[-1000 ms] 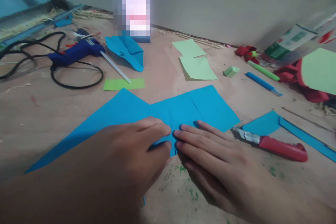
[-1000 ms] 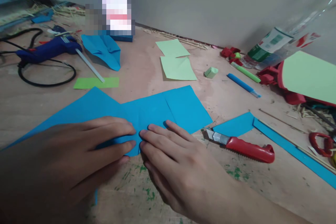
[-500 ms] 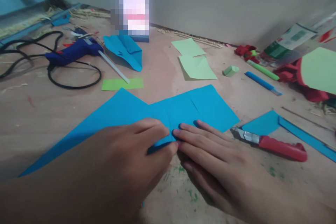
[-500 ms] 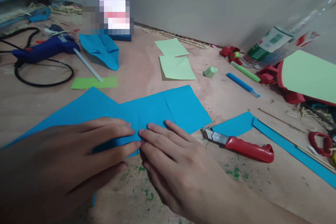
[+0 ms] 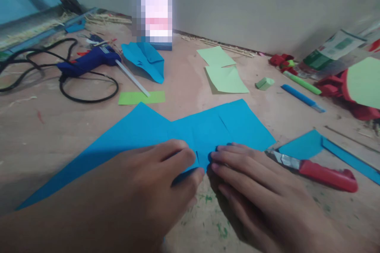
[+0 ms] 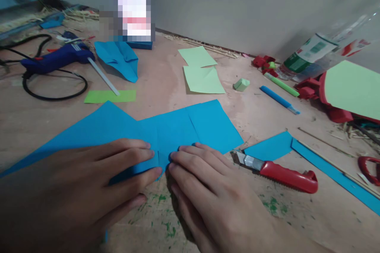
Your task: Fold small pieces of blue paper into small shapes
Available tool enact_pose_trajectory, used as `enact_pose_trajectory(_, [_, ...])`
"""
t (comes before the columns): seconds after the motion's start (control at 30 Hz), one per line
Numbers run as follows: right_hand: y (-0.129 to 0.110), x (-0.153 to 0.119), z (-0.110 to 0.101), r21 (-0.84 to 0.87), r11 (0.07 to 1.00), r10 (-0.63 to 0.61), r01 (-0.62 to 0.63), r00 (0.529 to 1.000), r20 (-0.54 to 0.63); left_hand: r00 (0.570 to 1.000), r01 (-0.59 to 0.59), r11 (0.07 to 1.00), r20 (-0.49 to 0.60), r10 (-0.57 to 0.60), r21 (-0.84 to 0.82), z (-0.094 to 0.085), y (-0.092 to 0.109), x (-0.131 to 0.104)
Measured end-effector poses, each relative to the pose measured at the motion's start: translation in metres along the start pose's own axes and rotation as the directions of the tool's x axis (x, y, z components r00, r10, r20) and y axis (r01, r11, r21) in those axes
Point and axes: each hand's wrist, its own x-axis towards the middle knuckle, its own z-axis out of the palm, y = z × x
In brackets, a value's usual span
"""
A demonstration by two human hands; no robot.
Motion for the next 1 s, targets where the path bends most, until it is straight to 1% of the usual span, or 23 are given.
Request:
enact_pose_trajectory(0.27, [-0.001, 0.005, 0.002, -0.032, 0.999, -0.015, 0.014, 1.000, -0.027, 0.999, 0.021, 1.000, -0.031, -0.021, -0.002, 0.006, 0.001, 0.002])
enact_pose_trajectory(0.4, [-0.002, 0.006, 0.000, -0.037, 0.999, 0.008, -0.009, 1.000, -0.026, 0.999, 0.000, 1.000, -0.036, 0.000, 0.010, 0.009, 0.001, 0.000])
enact_pose_trajectory(0.53, [-0.002, 0.005, 0.000, -0.039, 0.999, 0.020, -0.020, 1.000, -0.011, 0.998, 0.019, 1.000, -0.062, -0.017, 0.022, 0.012, 0.001, -0.001])
enact_pose_trajectory(0.7, [-0.002, 0.003, 0.001, -0.040, 0.999, 0.011, -0.011, 1.000, -0.002, 0.999, -0.002, 1.000, -0.045, 0.003, 0.017, 0.012, 0.002, -0.001])
enact_pose_trajectory(0.8, [-0.002, 0.004, 0.001, -0.042, 0.999, 0.001, -0.001, 1.000, 0.006, 0.998, 0.012, 1.000, -0.067, -0.010, 0.025, 0.012, 0.003, 0.000])
enact_pose_trajectory(0.87, [-0.002, 0.005, 0.000, -0.043, 0.999, -0.009, 0.009, 1.000, 0.005, 0.997, -0.001, 0.999, -0.074, 0.004, 0.034, 0.011, 0.002, -0.001])
enact_pose_trajectory(1.0, [-0.003, 0.008, -0.003, -0.044, 0.999, -0.010, 0.011, 1.000, 0.017, 0.999, -0.012, 0.999, -0.040, 0.014, 0.035, 0.012, 0.002, -0.003])
